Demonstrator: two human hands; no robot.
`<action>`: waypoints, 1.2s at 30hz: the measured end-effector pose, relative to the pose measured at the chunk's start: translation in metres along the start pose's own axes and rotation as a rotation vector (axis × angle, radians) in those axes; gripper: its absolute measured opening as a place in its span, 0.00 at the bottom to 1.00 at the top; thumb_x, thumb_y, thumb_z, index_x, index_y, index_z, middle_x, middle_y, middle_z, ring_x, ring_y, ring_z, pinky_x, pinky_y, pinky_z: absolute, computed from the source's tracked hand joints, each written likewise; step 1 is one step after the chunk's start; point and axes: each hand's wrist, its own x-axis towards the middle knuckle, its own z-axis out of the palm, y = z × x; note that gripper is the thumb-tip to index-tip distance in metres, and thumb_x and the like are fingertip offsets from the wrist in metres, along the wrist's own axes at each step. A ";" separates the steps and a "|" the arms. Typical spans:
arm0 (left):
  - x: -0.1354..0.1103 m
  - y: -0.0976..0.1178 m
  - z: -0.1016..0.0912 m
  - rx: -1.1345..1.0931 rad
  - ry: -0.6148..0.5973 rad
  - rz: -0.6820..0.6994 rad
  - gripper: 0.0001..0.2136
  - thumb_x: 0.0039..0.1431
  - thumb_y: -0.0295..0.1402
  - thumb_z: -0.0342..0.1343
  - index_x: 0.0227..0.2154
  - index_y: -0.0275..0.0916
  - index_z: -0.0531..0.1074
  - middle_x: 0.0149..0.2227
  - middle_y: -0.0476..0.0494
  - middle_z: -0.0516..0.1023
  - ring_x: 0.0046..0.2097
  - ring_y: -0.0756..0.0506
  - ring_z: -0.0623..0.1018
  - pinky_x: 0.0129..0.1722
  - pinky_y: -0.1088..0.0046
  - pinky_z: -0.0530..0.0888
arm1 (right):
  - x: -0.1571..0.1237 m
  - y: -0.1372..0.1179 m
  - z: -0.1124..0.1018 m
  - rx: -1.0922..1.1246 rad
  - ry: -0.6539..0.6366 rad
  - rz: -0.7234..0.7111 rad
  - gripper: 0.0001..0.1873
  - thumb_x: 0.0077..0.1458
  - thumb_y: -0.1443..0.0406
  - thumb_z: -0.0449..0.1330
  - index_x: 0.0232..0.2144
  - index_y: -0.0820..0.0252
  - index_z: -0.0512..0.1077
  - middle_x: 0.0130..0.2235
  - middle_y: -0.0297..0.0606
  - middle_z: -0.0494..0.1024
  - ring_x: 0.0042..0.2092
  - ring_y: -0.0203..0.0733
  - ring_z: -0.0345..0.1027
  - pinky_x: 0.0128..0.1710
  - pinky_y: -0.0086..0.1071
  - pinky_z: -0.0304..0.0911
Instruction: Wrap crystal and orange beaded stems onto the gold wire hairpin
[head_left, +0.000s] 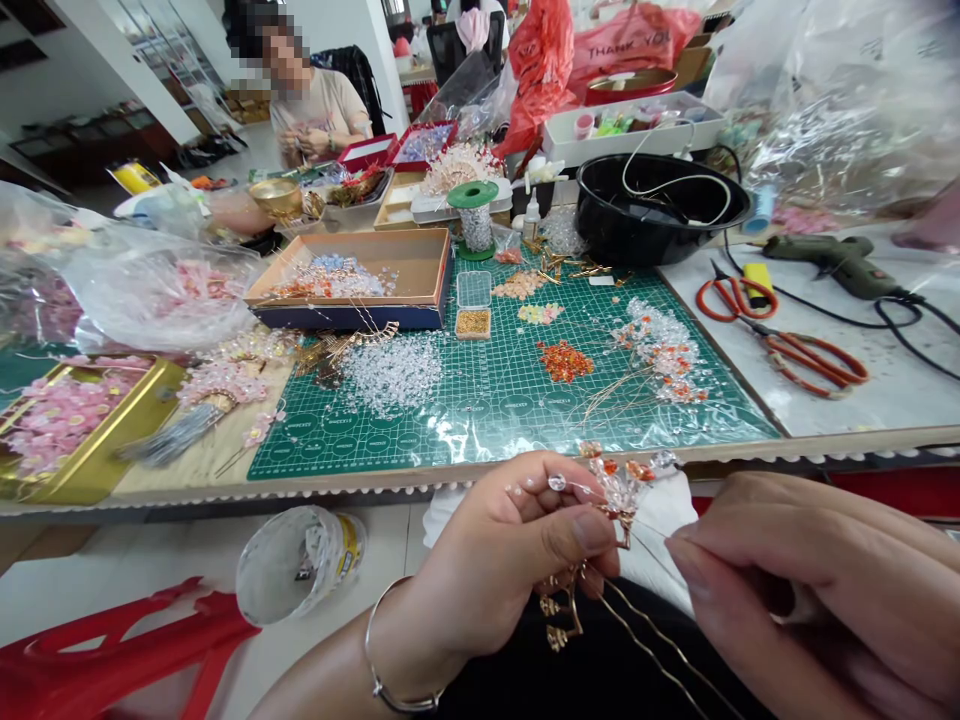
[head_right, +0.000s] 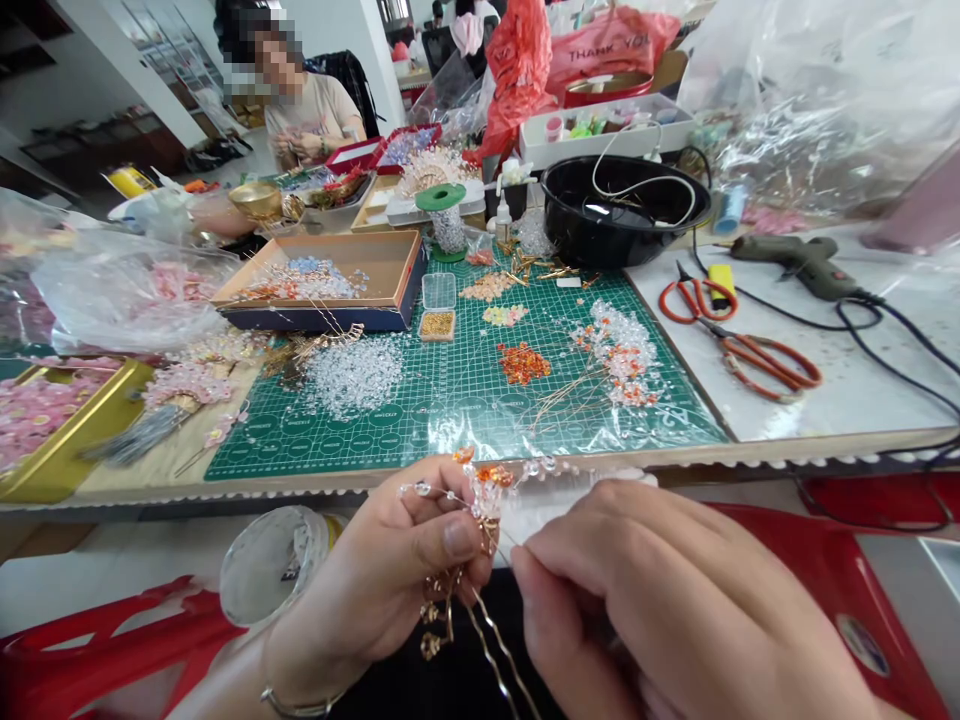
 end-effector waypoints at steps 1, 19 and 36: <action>0.000 0.000 0.000 -0.009 -0.004 0.002 0.17 0.50 0.39 0.74 0.33 0.37 0.72 0.23 0.52 0.76 0.23 0.55 0.74 0.24 0.82 0.67 | 0.001 0.000 0.000 0.014 -0.009 -0.014 0.05 0.61 0.68 0.58 0.36 0.51 0.71 0.29 0.29 0.79 0.27 0.32 0.73 0.23 0.23 0.67; -0.001 -0.002 -0.002 0.015 -0.021 0.008 0.18 0.51 0.41 0.73 0.34 0.37 0.72 0.24 0.52 0.76 0.23 0.55 0.73 0.24 0.81 0.66 | 0.001 0.000 0.000 0.097 -0.037 0.015 0.05 0.60 0.69 0.59 0.34 0.52 0.69 0.23 0.24 0.71 0.19 0.27 0.64 0.19 0.18 0.61; -0.001 -0.005 -0.002 0.011 -0.037 -0.005 0.18 0.52 0.41 0.73 0.33 0.37 0.71 0.24 0.52 0.76 0.23 0.55 0.73 0.24 0.82 0.67 | 0.002 0.001 0.001 0.050 -0.043 0.036 0.04 0.61 0.67 0.57 0.34 0.51 0.68 0.24 0.24 0.71 0.19 0.27 0.64 0.19 0.18 0.62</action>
